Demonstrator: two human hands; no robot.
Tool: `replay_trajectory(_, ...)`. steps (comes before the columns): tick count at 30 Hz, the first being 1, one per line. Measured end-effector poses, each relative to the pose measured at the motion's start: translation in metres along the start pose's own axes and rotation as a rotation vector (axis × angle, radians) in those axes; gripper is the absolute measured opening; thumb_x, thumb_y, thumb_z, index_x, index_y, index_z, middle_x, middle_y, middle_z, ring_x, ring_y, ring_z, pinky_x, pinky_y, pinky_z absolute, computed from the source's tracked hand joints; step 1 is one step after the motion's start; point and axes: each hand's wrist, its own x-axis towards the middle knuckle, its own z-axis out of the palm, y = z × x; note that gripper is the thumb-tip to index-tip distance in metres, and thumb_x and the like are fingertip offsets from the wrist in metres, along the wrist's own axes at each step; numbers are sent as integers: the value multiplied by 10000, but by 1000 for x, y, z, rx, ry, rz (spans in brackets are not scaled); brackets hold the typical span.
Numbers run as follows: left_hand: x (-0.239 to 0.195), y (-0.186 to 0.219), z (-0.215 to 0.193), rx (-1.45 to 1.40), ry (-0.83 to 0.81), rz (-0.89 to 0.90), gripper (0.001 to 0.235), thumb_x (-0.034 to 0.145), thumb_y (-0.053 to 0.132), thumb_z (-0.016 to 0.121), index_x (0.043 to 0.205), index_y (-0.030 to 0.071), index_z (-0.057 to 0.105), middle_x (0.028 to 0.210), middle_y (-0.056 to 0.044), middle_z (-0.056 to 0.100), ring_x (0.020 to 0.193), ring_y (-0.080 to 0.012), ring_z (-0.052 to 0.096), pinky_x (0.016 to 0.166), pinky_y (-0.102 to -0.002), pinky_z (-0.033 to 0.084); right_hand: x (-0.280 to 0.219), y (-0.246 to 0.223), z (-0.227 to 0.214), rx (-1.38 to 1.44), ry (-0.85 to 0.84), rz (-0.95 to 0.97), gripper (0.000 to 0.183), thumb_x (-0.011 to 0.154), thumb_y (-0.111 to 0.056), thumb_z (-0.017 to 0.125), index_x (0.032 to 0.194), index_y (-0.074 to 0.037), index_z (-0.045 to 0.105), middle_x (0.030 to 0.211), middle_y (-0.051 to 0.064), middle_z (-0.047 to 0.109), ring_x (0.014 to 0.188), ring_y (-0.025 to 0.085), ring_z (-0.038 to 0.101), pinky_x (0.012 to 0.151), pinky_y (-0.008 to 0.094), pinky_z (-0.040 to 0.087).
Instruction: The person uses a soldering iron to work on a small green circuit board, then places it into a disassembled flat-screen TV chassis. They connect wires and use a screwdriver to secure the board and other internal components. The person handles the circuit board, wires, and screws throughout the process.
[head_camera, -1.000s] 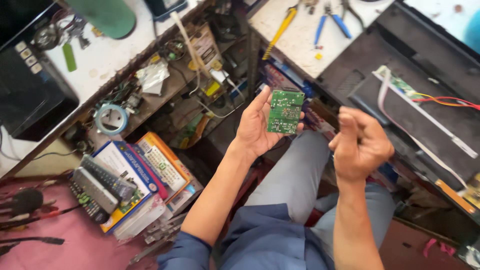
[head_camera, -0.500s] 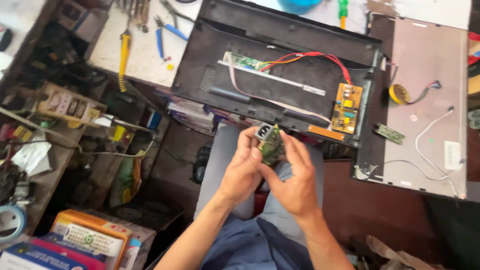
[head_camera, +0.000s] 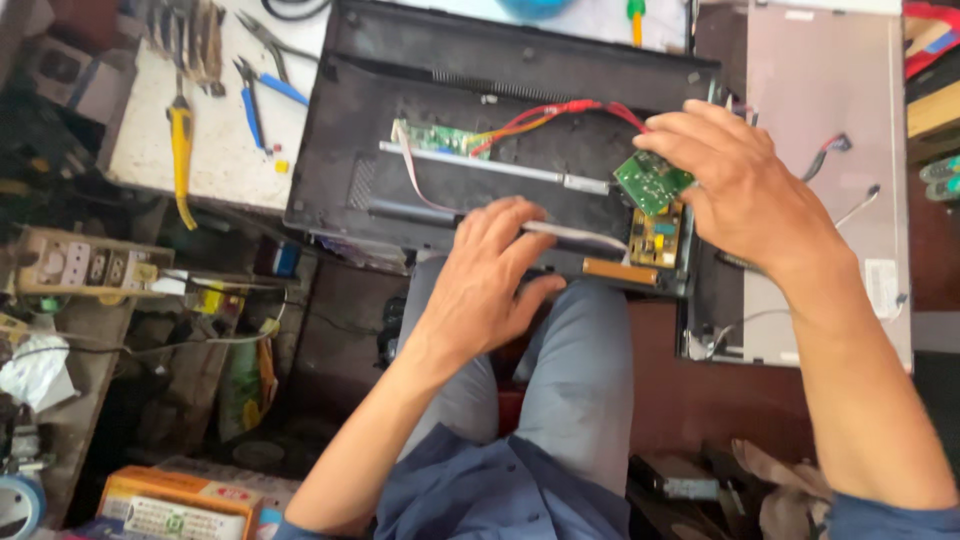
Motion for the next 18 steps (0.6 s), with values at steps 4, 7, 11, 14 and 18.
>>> replay_trajectory(4, -9, -3, -8, -155, 131, -84, 237, 872, 93, 794, 1070, 34, 676, 1192, -126, 683, 1158, -324, 654, 999, -399, 533, 45, 27, 15, 19, -122, -98, 665, 679, 109, 673, 1314, -79, 610, 1451, 94, 591, 1384, 308, 515, 1087, 455, 463)
replay_trajectory(7, -35, -15, -24, -207, 219, -160, 154, 890, 32, 762, 1022, 30, 683, 1077, -109, 725, 1058, -289, 719, 921, -347, 567, 76, 28, 27, -26, -234, -173, 753, 595, 135, 656, 1314, -84, 606, 1470, 61, 576, 1387, 302, 513, 1018, 449, 473)
replay_trajectory(11, -82, -26, -48, -250, 354, -354, 176, 882, 17, 752, 1047, 21, 691, 1010, -91, 747, 939, -216, 742, 819, -301, 574, 103, 4, 31, -47, -346, -186, 835, 548, 186, 578, 1317, -139, 604, 1473, 13, 554, 1401, 265, 498, 1068, 402, 476)
replay_trajectory(14, -112, -40, -63, -306, 411, -578, 243, 876, 29, 753, 1111, 29, 692, 901, -39, 764, 795, -116, 725, 718, -250, 566, 113, 17, 26, 178, -407, -28, 951, 530, 177, 561, 1410, -185, 568, 1516, 96, 560, 1228, 335, 582, 936, 426, 503)
replay_trajectory(18, -136, -59, -65, -478, 596, -765, 309, 914, 15, 694, 1217, 20, 635, 848, -37, 728, 664, -52, 627, 593, -186, 503, 117, 85, 27, -16, 195, 53, 270, 944, 23, 550, 1093, -90, 744, 969, 146, 758, 892, 337, 728, 907, 434, 571)
